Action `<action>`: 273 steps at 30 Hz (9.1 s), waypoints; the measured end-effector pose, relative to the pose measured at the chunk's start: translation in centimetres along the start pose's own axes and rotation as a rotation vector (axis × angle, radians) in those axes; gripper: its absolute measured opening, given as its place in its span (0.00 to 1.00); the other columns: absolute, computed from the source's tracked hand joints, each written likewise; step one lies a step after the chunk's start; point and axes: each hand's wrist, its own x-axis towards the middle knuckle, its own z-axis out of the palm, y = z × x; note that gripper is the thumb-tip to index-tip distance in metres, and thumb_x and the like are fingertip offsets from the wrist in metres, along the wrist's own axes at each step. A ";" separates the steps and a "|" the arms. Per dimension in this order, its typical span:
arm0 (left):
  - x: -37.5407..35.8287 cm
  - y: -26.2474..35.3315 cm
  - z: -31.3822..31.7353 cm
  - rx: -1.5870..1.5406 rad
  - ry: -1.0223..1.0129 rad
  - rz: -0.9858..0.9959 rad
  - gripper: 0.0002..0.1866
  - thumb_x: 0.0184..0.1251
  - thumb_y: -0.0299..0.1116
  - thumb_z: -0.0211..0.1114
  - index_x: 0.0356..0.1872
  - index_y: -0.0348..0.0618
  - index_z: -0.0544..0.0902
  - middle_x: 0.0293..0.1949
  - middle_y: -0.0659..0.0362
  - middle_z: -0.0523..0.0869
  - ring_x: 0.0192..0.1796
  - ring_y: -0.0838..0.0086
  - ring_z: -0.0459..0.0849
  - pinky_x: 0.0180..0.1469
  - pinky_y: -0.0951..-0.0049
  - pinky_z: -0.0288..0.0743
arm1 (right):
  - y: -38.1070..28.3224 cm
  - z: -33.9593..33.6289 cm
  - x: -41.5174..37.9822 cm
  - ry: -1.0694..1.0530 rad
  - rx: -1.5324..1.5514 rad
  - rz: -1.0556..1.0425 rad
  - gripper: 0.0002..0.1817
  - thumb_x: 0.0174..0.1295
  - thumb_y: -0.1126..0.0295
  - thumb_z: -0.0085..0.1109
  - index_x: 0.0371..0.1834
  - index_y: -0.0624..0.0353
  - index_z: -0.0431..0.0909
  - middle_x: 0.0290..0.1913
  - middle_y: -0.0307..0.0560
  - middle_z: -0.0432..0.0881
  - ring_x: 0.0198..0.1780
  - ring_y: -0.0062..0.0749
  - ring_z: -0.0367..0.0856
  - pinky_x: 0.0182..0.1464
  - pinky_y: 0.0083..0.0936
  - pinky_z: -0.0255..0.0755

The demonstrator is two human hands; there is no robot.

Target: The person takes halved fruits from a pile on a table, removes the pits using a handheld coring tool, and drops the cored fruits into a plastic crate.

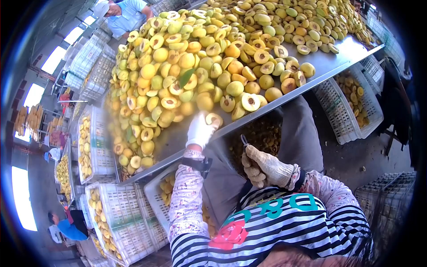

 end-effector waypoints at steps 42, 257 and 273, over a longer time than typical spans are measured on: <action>-10.3 6.0 3.7 -1.531 0.279 -0.237 0.17 0.79 0.38 0.53 0.43 0.33 0.83 0.41 0.51 0.86 0.42 0.66 0.85 0.51 0.65 0.83 | 0.2 -0.3 4.9 0.083 -0.773 -0.039 0.27 0.73 0.44 0.52 0.44 0.61 0.81 0.28 0.47 0.80 0.32 0.33 0.78 0.39 0.33 0.73; -14.2 4.0 4.7 -1.376 0.164 0.027 0.21 0.83 0.40 0.43 0.66 0.37 0.69 0.61 0.47 0.80 0.64 0.60 0.79 0.68 0.61 0.73 | 3.9 -0.3 4.3 -0.015 -0.556 -0.019 0.21 0.75 0.50 0.51 0.34 0.58 0.77 0.18 0.35 0.71 0.17 0.21 0.66 0.19 0.23 0.60; -12.4 2.6 2.7 -1.529 -0.180 -0.026 0.16 0.71 0.30 0.58 0.54 0.32 0.84 0.37 0.49 0.89 0.39 0.60 0.88 0.45 0.65 0.83 | 1.6 -0.6 3.6 -0.123 -0.970 -0.051 0.26 0.75 0.46 0.51 0.57 0.58 0.77 0.37 0.46 0.82 0.40 0.31 0.79 0.47 0.29 0.75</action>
